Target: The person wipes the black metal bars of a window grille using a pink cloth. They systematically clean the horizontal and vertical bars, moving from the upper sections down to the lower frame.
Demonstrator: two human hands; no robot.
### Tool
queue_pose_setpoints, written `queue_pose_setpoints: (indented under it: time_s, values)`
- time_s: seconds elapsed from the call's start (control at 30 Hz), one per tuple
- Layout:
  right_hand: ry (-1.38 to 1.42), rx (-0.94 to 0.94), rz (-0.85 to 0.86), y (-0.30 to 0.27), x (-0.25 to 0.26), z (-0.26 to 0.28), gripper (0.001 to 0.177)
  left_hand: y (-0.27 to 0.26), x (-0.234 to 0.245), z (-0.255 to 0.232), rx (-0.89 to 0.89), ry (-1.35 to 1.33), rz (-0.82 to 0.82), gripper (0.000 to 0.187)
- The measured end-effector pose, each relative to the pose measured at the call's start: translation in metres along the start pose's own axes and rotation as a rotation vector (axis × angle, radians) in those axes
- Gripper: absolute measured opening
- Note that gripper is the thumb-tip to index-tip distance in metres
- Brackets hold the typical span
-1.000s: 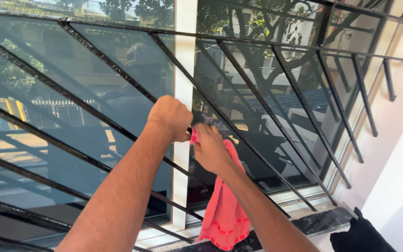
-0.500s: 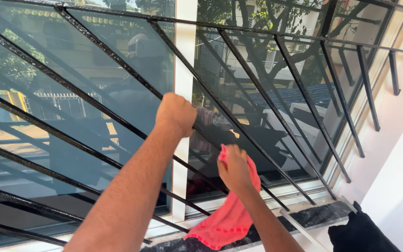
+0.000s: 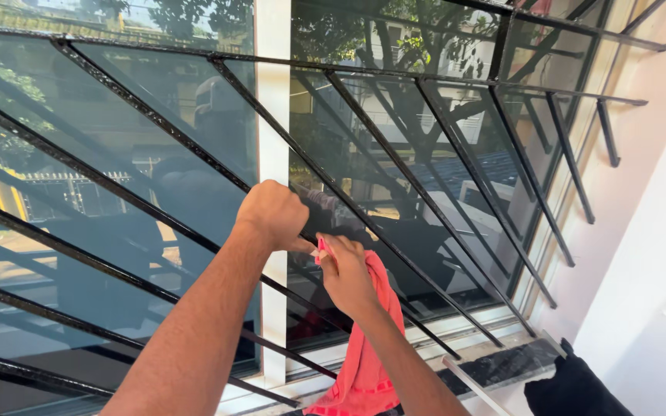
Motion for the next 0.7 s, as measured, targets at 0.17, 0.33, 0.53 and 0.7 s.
queue_pose_setpoints:
  time_s: [0.17, 0.33, 0.53, 0.7]
  values:
    - [-0.062, 0.148, -0.085, -0.031, 0.017, -0.017, 0.029, -0.003, -0.001, -0.003, 0.000, -0.031, -0.055, 0.071]
    - [-0.109, 0.001, -0.101, -0.065, 0.029, -0.064, 0.029, -0.009, 0.000, -0.005, -0.002, -0.040, -0.086, 0.070]
    - [-0.038, -0.117, -0.163, -0.087, 0.037, -0.099, 0.034, -0.013, 0.006, -0.004, -0.016, 0.013, -0.065, 0.073]
    - [0.102, -0.133, -0.236, -0.083, 0.037, -0.093, 0.037, -0.010, 0.004, 0.000, -0.021, -0.019, -0.079, 0.071]
Point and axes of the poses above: each hand's wrist, its own y-axis towards the middle knuckle, its own x-axis out of the back of the hand, z = x × y, the point moved 4 cm from there along y, towards the middle knuckle, and after that the axes turned 9 degrees about y, right-handed, at the moved point
